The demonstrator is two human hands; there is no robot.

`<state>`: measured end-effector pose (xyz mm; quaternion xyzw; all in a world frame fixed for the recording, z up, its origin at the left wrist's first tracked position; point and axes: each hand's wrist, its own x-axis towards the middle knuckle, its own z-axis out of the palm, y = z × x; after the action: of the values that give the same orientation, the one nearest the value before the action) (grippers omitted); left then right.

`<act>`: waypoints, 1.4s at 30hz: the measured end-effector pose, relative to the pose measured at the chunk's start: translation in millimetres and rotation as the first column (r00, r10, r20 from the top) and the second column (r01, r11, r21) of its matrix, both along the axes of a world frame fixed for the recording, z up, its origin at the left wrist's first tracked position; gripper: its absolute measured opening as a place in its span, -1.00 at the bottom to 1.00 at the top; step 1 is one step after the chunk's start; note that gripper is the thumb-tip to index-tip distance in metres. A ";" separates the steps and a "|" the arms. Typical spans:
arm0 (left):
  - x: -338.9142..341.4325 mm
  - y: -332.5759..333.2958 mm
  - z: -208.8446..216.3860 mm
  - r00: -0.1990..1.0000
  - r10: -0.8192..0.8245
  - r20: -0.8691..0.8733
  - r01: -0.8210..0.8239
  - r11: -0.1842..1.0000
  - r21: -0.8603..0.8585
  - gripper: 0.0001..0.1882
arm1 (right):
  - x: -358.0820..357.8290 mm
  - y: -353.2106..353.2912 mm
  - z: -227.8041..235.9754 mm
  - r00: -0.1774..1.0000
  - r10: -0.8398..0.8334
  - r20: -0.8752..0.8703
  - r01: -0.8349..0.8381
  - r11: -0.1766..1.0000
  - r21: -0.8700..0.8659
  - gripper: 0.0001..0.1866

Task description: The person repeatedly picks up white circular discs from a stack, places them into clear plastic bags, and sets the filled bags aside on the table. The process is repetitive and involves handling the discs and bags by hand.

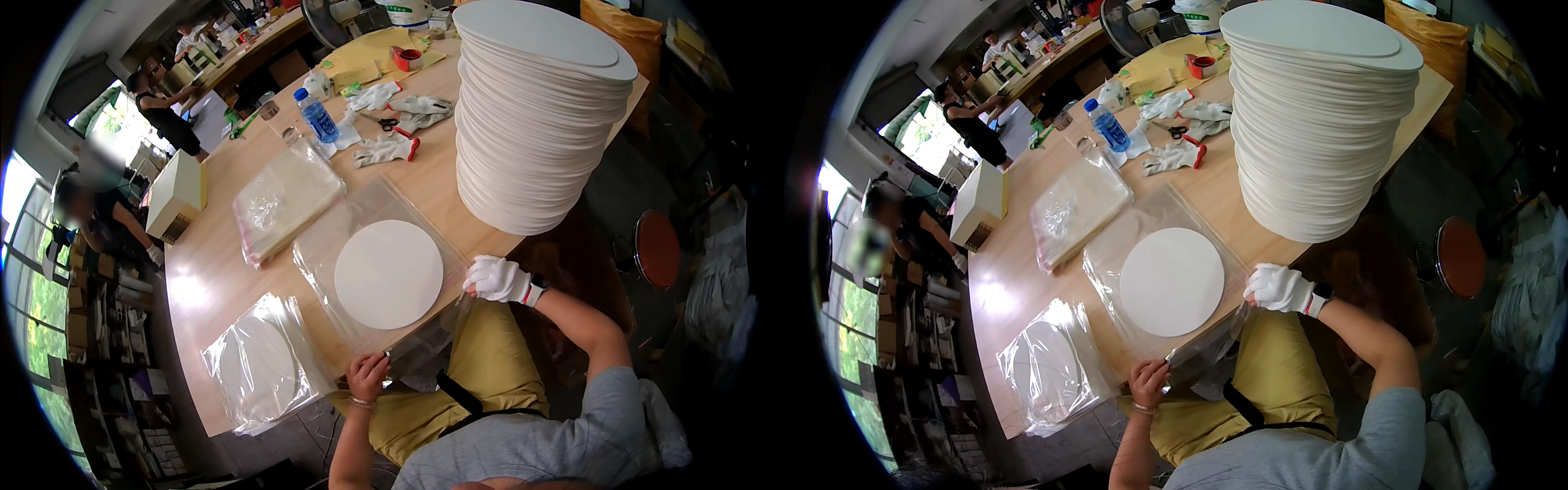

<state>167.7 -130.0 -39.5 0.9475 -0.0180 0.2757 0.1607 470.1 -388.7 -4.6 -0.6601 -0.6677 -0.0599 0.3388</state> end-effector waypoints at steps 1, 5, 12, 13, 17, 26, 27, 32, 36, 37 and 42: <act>0.1 3.9 0.2 1.000 0.007 0.000 -0.007 0.998 -0.057 -0.83 | 1.3 0.0 2.4 1.000 0.012 -0.017 -0.012 1.000 -0.022 -0.89; -4.9 17.0 -9.4 0.996 0.086 -0.017 -0.087 0.953 -0.289 -0.94 | 8.3 -2.7 -14.7 0.986 -0.115 -0.123 0.099 0.987 -0.126 -0.94; -1.7 5.4 -6.7 0.931 0.300 -0.211 -0.366 0.722 -0.587 -0.78 | -2.2 12.9 3.0 0.860 -0.471 -0.197 0.349 0.824 -0.446 -0.79; -0.4 4.5 -5.8 0.913 0.326 -0.245 -0.406 0.685 -0.605 -0.77 | -6.0 16.0 4.2 0.806 -0.525 -0.273 0.366 0.805 -0.467 -0.77; 6.8 3.1 1.5 0.831 0.426 -0.358 -0.555 0.594 -0.582 -0.74 | -12.3 22.4 0.9 0.757 -0.619 -0.210 0.464 0.735 -0.495 -0.70; 30.0 11.8 27.6 0.591 0.516 -0.620 -0.763 0.607 -0.222 -0.69 | -23.4 40.8 -8.4 0.678 -0.729 0.095 0.671 0.562 -0.484 -0.69; 32.5 12.5 31.8 0.563 0.503 -0.656 -0.773 0.600 -0.205 -0.69 | -22.0 41.2 -7.5 0.661 -0.743 0.099 0.690 0.552 -0.467 -0.70; 33.7 -6.4 39.8 0.693 0.712 -0.112 -0.719 0.671 -0.180 -0.79 | -12.2 10.9 -0.4 0.577 -0.816 0.028 0.767 0.529 -0.364 -0.70; 20.5 -49.7 37.8 0.832 0.473 -0.290 -0.547 0.609 -0.575 -0.87 | 4.8 -69.6 -14.3 -0.020 -0.337 -0.941 0.676 0.689 -0.261 -0.69; 18.9 -64.0 15.5 0.908 0.231 -0.349 -0.411 0.342 -0.845 -0.86 | -1.0 -89.4 -25.3 0.306 -0.715 -0.629 0.463 0.689 -0.558 -0.78; 57.6 -91.9 -13.5 0.946 -0.078 -0.313 -0.279 -0.687 -0.671 -0.72 | -52.4 -215.1 -167.2 0.657 -0.716 0.233 0.380 0.048 -0.924 -0.54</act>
<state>225.3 -221.9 -53.0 0.2462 0.3837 0.0499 0.8886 417.8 -603.8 -171.8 -0.9285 -0.2023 0.3051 -0.0619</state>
